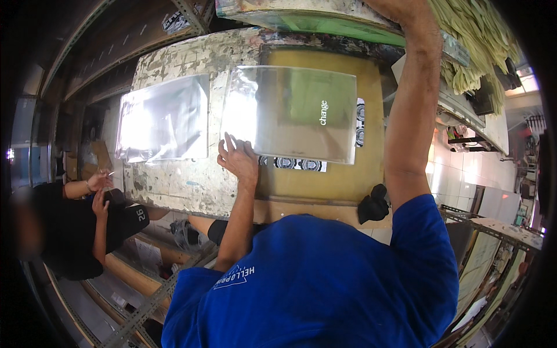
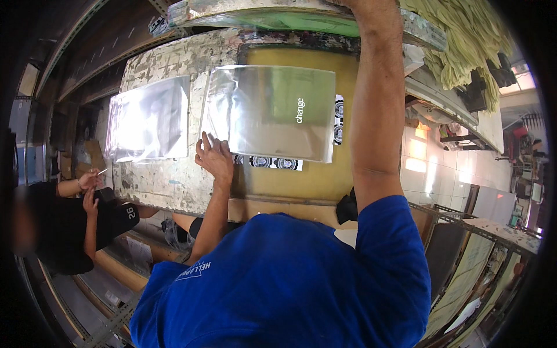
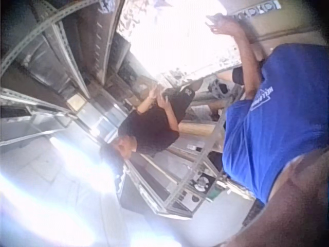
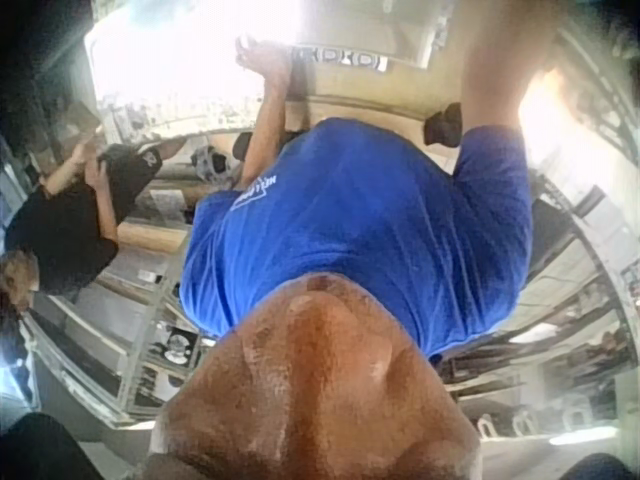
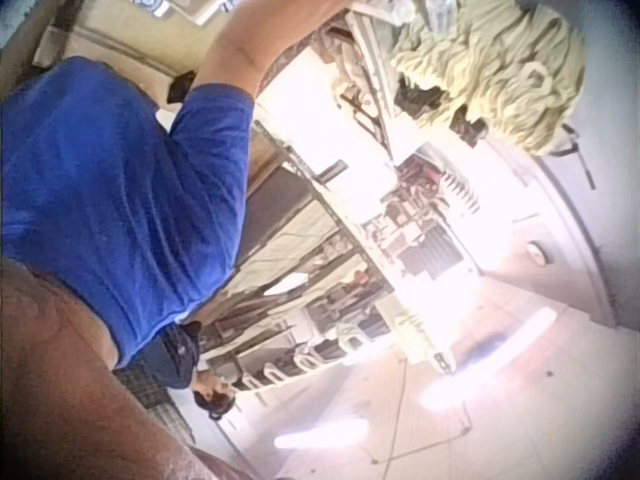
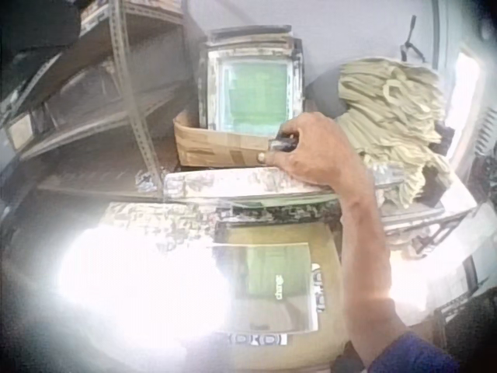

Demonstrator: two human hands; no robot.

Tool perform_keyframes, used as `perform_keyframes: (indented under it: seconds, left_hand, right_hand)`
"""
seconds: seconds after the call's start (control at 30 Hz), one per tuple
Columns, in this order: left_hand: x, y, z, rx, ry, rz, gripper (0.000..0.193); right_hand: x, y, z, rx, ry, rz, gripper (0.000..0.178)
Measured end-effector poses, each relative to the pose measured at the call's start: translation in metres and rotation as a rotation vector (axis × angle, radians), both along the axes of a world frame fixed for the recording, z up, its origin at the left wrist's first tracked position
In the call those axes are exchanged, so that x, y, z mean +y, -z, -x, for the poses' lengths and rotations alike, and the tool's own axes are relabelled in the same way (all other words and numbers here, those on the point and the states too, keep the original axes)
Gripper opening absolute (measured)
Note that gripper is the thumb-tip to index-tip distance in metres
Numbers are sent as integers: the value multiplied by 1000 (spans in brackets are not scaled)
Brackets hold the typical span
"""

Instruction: The person performs screen printing on plastic sheets, using a squeegee to spread white ink across a mesh frame and then lifting the frame to reveal the printed design.

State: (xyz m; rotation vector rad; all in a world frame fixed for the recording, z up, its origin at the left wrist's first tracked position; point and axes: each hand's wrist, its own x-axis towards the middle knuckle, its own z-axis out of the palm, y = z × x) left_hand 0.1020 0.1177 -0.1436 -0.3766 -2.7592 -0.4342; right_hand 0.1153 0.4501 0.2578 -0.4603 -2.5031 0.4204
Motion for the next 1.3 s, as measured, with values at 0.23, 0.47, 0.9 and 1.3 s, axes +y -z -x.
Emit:
perform_keyframes:
  seconds: [0.23, 0.47, 0.9, 1.3]
  left_hand:
    - [8, -20, 9, 106, 42, -218, 18]
    - [37, -110, 38, 238, 172, -442, 6]
    - [-105, -98, 112, 115, -137, -774, 13]
    - [-293, -32, 142, 256, -538, -790, 31]
  right_hand:
    - [1, -4, 1, -14, 5, -41, 40]
    - [1, -6, 0, -25, 8, -18, 44]
    - [5, -1, 2, 20, 16, -92, 49]
    - [-5, 3, -5, 95, -74, -84, 37]
